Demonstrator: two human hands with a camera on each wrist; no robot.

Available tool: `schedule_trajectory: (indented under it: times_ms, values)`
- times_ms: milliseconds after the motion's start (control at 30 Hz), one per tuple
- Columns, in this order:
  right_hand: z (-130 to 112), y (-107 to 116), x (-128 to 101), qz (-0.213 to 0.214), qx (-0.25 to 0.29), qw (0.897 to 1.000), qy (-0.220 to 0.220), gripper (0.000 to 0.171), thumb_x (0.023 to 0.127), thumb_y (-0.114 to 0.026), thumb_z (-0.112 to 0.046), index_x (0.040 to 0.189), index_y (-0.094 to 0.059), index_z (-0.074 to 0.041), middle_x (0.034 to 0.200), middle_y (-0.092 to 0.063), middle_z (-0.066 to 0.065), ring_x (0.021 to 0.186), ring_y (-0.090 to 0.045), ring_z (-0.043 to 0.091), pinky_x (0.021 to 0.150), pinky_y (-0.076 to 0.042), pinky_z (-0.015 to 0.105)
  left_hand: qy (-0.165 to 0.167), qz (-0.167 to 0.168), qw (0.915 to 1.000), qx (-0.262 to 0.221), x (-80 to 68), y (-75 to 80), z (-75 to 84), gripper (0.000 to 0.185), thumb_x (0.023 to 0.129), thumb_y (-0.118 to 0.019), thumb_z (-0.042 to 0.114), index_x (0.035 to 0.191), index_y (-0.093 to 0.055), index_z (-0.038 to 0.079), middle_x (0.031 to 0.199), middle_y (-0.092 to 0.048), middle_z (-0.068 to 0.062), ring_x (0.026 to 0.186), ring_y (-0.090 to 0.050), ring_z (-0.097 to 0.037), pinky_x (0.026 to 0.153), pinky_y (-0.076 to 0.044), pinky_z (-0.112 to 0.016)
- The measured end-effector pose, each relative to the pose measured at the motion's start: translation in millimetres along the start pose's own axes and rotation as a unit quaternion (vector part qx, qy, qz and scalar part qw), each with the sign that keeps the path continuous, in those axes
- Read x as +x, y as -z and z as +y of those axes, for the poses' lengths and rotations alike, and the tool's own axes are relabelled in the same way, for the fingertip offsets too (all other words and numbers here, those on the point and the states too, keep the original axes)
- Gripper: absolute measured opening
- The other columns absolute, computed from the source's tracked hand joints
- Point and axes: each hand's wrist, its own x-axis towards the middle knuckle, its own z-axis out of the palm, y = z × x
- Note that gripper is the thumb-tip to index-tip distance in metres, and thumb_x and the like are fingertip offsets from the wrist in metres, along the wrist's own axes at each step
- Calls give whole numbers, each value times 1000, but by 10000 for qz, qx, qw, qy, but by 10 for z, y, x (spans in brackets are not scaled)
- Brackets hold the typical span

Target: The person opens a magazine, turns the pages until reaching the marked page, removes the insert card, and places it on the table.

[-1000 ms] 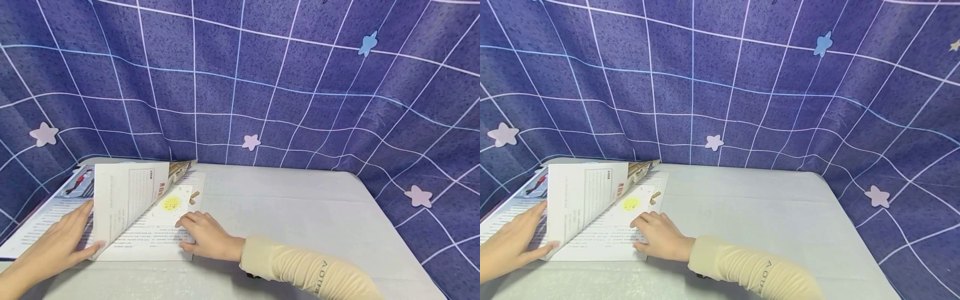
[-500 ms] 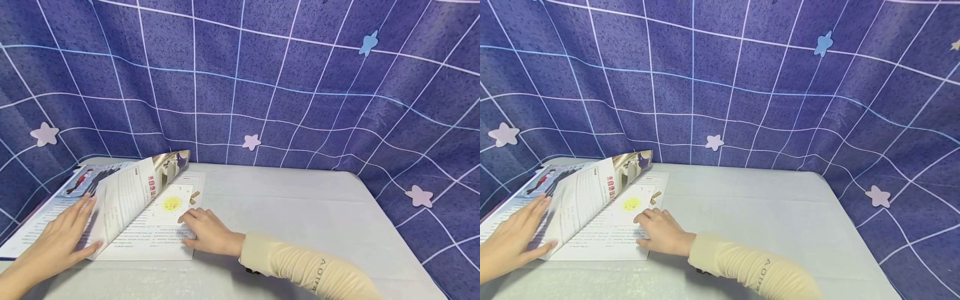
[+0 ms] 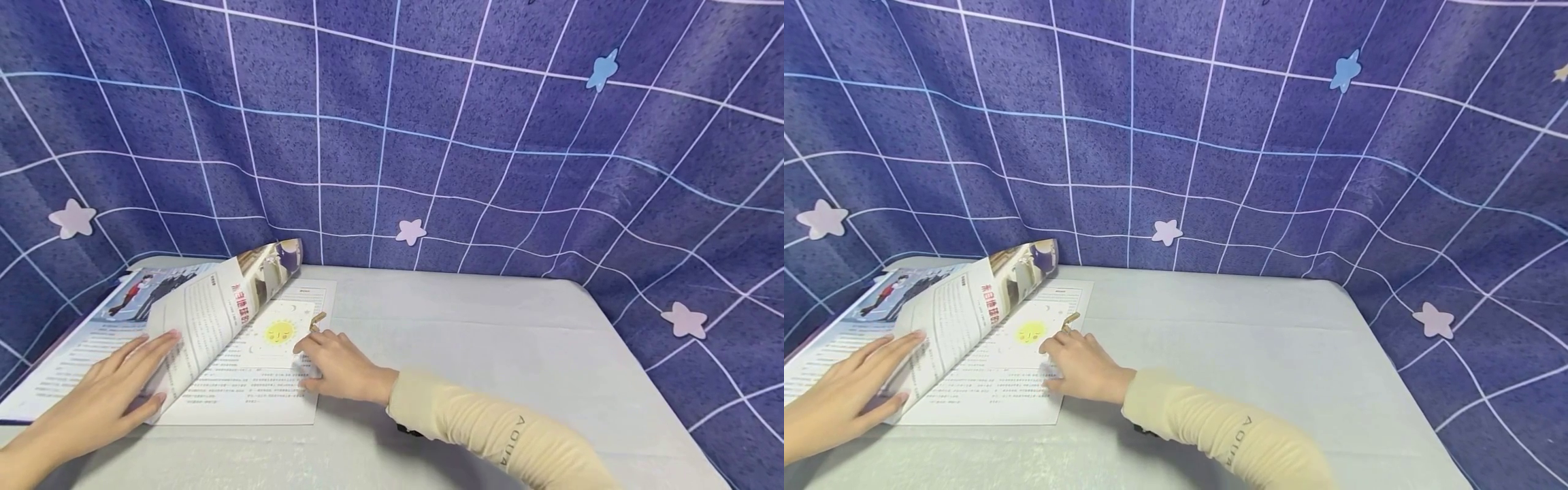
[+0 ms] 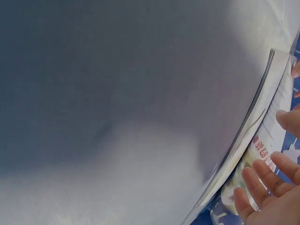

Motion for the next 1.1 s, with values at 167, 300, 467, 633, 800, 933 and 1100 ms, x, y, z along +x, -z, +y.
schedule_trajectory:
  times_ms: [167,300,467,633,800,933,1100]
  values:
    - [63,-16,52,-41,-11,10000,-37,48,82,-65,-38,122,-52,-17,121,-55,-2,103,-52,9,90,-44,28,57,-208,9998,-15,-18,-17,17,76,74,-68,15,142,-33,12,150,-27,-3,141,-12,-22,105,-12,-65]
    - [106,-21,94,-72,4,10000,-64,48,81,-66,-38,122,-52,-17,115,-57,-4,101,-52,9,89,-44,28,-18,-246,9997,84,-39,-26,25,73,76,-66,12,141,-33,13,150,-27,-2,142,-7,-16,111,-6,-57]
    - [154,-27,142,-102,68,9998,-134,48,81,-66,-38,121,-52,-17,105,-57,-5,100,-52,9,88,-44,30,43,-261,9994,200,-42,-23,42,69,80,-66,20,141,-34,15,147,-32,-3,141,-12,-16,109,-11,-55]
    - [191,-30,183,-108,140,9997,-188,48,81,-66,-37,122,-52,-16,105,-57,-4,111,-51,14,96,-43,38,363,-342,9986,201,-3,-5,78,77,75,-70,39,140,-36,18,138,-42,-9,125,-34,-32,88,-28,-56]
    - [236,-22,226,-53,125,9997,-214,47,82,-65,-36,122,-52,-16,118,-56,-1,108,-51,12,95,-43,37,429,-344,9981,280,28,-14,87,82,70,-72,46,139,-38,18,133,-44,-12,115,-39,-36,86,-29,-54]
    - [285,-25,272,-6,138,9996,-237,47,82,-66,-36,122,-53,-16,114,-57,-2,98,-51,9,88,-44,30,256,-264,9983,461,45,-20,82,84,68,-73,47,139,-38,18,130,-45,-12,111,-40,-35,84,-30,-51]
    - [337,-25,334,41,209,9994,-286,46,81,-66,-35,121,-53,-15,109,-59,-2,97,-51,9,85,-43,27,62,-214,9981,575,54,-28,67,84,70,-72,43,140,-35,17,131,-43,-14,114,-38,-36,84,-30,-52]
